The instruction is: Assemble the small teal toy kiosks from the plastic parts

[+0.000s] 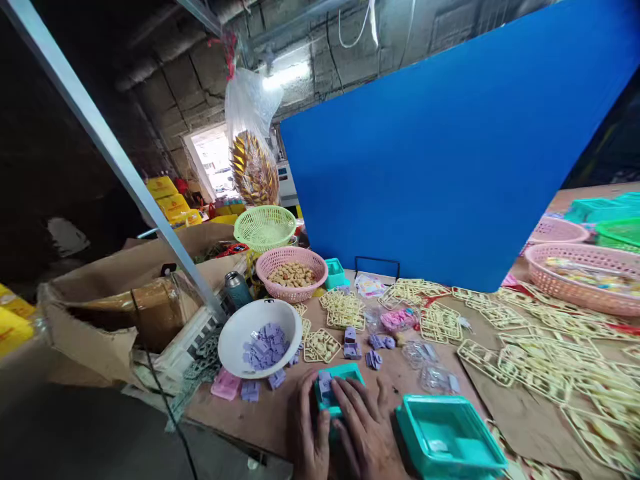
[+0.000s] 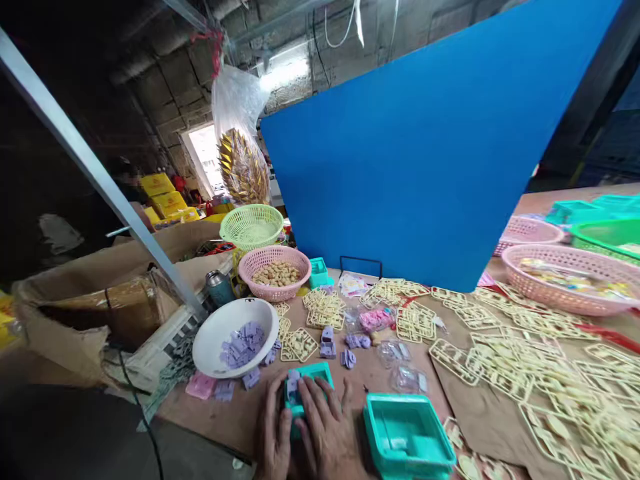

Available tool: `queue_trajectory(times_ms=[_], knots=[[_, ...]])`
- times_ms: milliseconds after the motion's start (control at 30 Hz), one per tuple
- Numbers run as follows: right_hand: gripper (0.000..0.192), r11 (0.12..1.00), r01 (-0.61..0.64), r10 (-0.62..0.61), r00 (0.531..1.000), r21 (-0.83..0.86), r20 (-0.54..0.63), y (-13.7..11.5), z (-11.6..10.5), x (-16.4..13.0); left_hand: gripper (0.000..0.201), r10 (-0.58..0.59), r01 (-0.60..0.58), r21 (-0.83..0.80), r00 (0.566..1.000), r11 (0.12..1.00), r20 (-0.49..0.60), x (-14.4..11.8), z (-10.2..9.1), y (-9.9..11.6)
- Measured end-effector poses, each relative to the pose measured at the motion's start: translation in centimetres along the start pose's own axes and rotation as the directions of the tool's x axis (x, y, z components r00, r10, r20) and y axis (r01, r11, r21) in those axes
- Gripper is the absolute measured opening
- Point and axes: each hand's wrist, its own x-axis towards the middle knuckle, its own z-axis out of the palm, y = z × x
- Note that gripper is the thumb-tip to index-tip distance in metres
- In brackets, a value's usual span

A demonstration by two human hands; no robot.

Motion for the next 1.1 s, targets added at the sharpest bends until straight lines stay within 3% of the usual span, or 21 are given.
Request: queue_trajectory(times_ms=[233,433,700,933,1100], knots=[[0.047,1.000,-0.003,0.003,0.999,0.001,-0.053,0.5,1.7,-1.2,0.054,0.080,-0.080,-0.012,0.996,0.997,-0.035,0.0,0.9,-0.9],[0.044,1.000,-0.028,0.028,0.998,0.004,-0.062,0.0,2.0,-1.4,0.055,0.067,-0.067,-0.001,0.997,0.998,-0.034,0.3,0.5,-0.6],[0.040,0.997,0.043,-0.050,0.993,-0.070,-0.104,1.1,4.0,-2.7,0.057,0.086,-0.094,-0.087,0.992,0.992,-0.091,0.3,2.0,-2.8],[0.058,0.999,0.017,-0.022,0.992,-0.041,-0.121,2.0,5.7,-4.5,0.060,0.077,-0.080,-0.025,0.992,0.997,-0.104,0.9,1.7,-1.8],[0.055,0.996,0.045,-0.059,0.981,-0.077,-0.183,2.2,6.0,-4.1,0.056,0.207,-0.209,-0.011,0.975,0.978,-0.077,1.8,1.0,-2.9]])
